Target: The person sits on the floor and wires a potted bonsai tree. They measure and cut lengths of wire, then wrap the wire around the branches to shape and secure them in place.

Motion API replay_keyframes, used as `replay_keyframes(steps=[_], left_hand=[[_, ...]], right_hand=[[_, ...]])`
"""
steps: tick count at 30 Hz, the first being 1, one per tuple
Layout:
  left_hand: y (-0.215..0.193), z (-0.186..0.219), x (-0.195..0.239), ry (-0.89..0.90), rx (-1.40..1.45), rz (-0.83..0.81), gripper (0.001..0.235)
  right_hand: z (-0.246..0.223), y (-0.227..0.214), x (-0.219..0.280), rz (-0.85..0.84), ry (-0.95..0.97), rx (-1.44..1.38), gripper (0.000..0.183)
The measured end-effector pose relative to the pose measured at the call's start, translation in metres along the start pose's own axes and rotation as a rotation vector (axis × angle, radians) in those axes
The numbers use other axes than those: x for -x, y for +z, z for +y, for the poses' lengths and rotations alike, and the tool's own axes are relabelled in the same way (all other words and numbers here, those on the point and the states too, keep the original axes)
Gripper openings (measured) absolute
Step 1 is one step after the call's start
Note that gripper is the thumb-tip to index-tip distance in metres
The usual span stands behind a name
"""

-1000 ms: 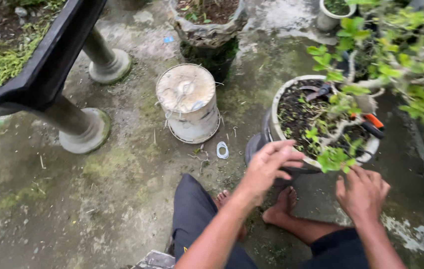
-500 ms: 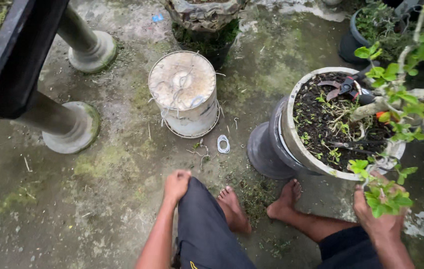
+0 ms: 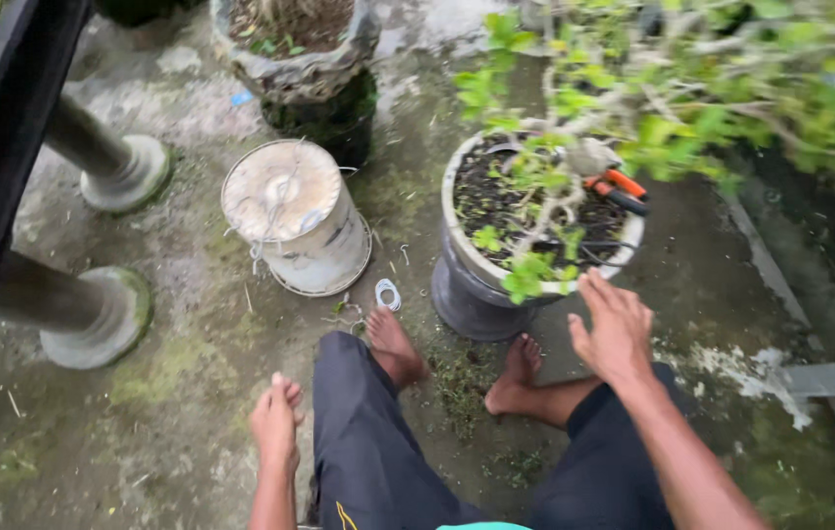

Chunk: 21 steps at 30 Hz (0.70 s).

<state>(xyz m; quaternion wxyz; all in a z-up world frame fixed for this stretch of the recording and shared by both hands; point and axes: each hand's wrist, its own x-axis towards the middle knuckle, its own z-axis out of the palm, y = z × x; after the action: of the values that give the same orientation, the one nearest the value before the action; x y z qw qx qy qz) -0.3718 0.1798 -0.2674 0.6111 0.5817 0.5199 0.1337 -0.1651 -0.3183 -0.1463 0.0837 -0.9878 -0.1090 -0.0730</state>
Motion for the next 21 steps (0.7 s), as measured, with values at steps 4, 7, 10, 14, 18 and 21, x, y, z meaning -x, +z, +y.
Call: replay_keyframes(steps=[4, 7, 10, 14, 18, 21], left_hand=[[-0.029, -0.037, 0.025, -0.010, -0.087, -0.029, 0.040], [-0.046, -0.058, 0.026, -0.043, -0.091, -0.008, 0.032], [-0.057, -0.055, 0.037, -0.037, -0.118, 0.025, 0.031], [-0.051, -0.044, 0.051, -0.015, -0.152, 0.015, 0.032], [-0.043, -0.031, 0.069, 0.029, -0.183, -0.014, 0.032], [-0.040, -0.042, 0.060, 0.062, -0.151, -0.053, 0.027]], right_hand=[[0.006, 0.012, 0.015, 0.086, -0.018, -0.234, 0.068], [-0.002, 0.004, 0.038, 0.255, -0.104, -0.373, 0.059], [-0.002, 0.027, 0.072, 0.122, -0.021, -0.493, 0.053], [-0.001, 0.078, 0.121, -0.119, -0.031, -0.581, 0.043], [0.001, 0.108, 0.167, -0.470, 0.002, -0.492, 0.042], [-0.011, 0.112, 0.165, -0.374, -0.078, -0.584, 0.039]])
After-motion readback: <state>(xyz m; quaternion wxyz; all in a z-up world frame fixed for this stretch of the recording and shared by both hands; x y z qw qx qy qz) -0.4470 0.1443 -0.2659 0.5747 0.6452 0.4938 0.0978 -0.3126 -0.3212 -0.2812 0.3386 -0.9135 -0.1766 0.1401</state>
